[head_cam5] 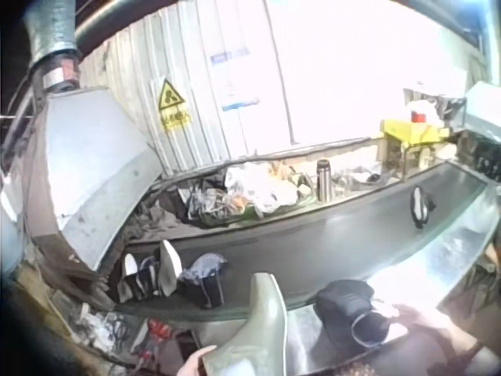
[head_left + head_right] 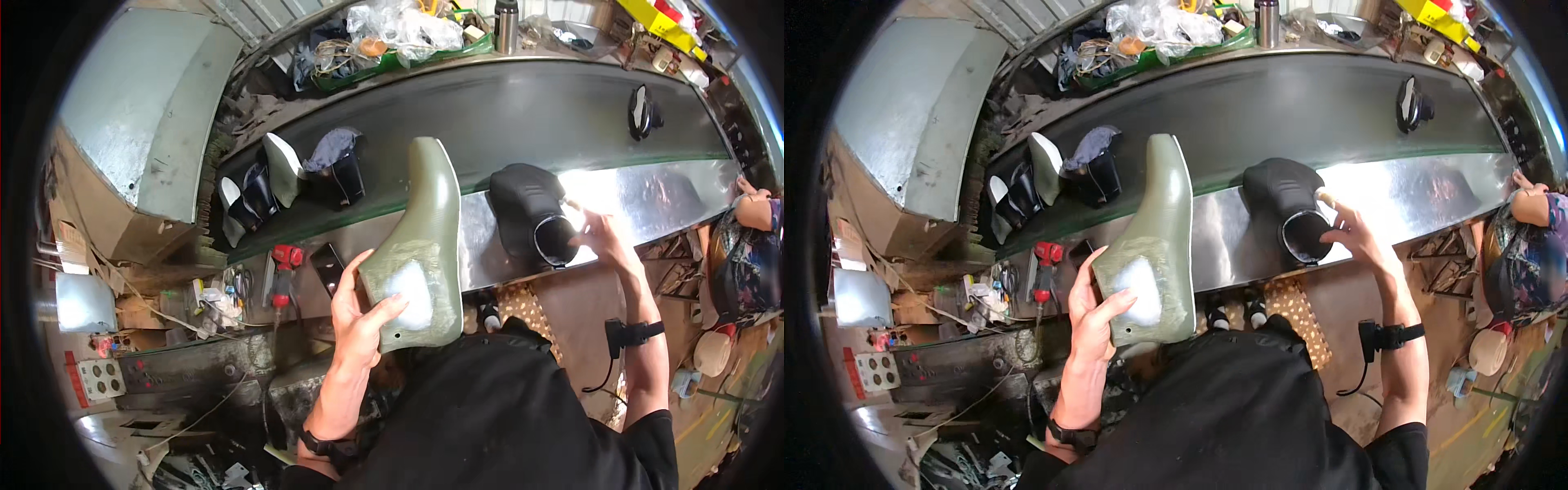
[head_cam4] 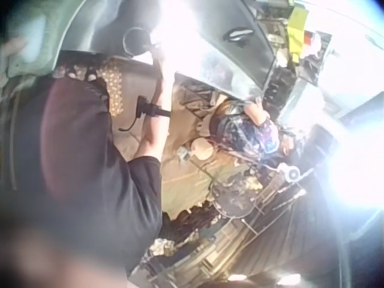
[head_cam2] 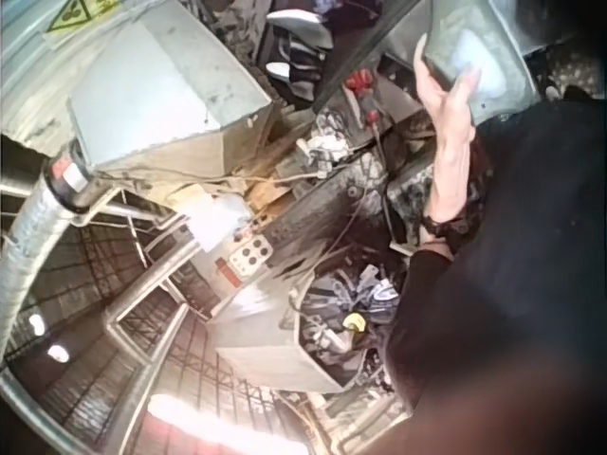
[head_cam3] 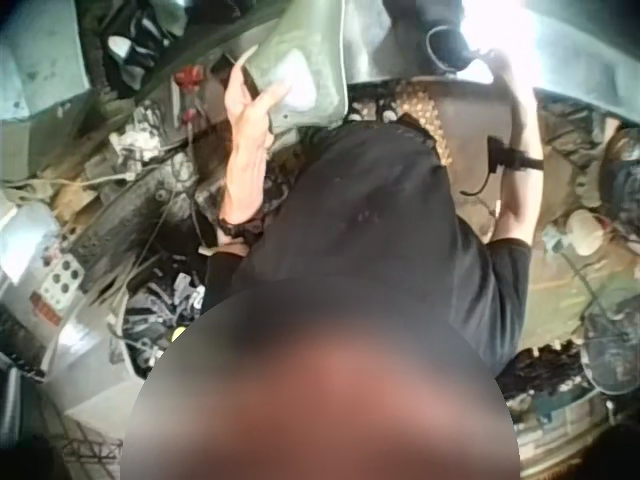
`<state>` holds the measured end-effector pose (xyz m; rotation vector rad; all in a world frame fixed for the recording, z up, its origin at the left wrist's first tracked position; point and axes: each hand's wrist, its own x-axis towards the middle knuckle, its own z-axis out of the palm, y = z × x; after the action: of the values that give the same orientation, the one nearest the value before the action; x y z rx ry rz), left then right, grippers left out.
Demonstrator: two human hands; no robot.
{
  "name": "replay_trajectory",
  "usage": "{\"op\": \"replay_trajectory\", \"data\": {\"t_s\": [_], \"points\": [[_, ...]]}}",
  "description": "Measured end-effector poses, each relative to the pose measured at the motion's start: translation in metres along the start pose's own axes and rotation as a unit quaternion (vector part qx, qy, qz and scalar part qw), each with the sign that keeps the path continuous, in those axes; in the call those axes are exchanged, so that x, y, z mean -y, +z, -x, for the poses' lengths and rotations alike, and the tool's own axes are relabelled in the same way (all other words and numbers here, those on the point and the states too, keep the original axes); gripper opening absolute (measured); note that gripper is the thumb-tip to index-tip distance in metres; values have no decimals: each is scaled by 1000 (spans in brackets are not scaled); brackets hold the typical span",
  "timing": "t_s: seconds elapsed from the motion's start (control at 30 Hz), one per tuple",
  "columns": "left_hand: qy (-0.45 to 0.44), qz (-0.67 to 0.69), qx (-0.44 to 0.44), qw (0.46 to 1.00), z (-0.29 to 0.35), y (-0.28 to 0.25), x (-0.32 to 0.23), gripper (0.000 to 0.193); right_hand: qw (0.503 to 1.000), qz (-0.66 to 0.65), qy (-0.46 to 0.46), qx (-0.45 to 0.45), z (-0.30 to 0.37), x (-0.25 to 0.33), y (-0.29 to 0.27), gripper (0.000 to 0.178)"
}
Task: Operates a shoe lasting machine to shape and attach the upper of a boot to the insole.
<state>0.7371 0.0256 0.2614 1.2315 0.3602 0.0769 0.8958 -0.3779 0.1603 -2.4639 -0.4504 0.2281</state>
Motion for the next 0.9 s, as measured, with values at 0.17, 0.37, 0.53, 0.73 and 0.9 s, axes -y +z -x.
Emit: {"op": "replay_trajectory", "data": {"t_s": [0.17,0.37,0.53,0.73,0.9], "points": [[3,-94,-41,995,-32,-8,49,72,986,-129,85,56,-10,17,-6,76],[21,-442,-108,890,-59,-15,132,75,996,75,35,-30,-6,46,16,62],[-103,-390,47,914,-87,8,128,94,968,110,-66,-214,38,50,56,50],[-175,-278,-35,944,-105,29,175,108,964,227,-80,-112,54,38,91,34],[-230,-168,-148,947,-91,100,153,114,986,88,4,-142,48,29,67,30]]}}
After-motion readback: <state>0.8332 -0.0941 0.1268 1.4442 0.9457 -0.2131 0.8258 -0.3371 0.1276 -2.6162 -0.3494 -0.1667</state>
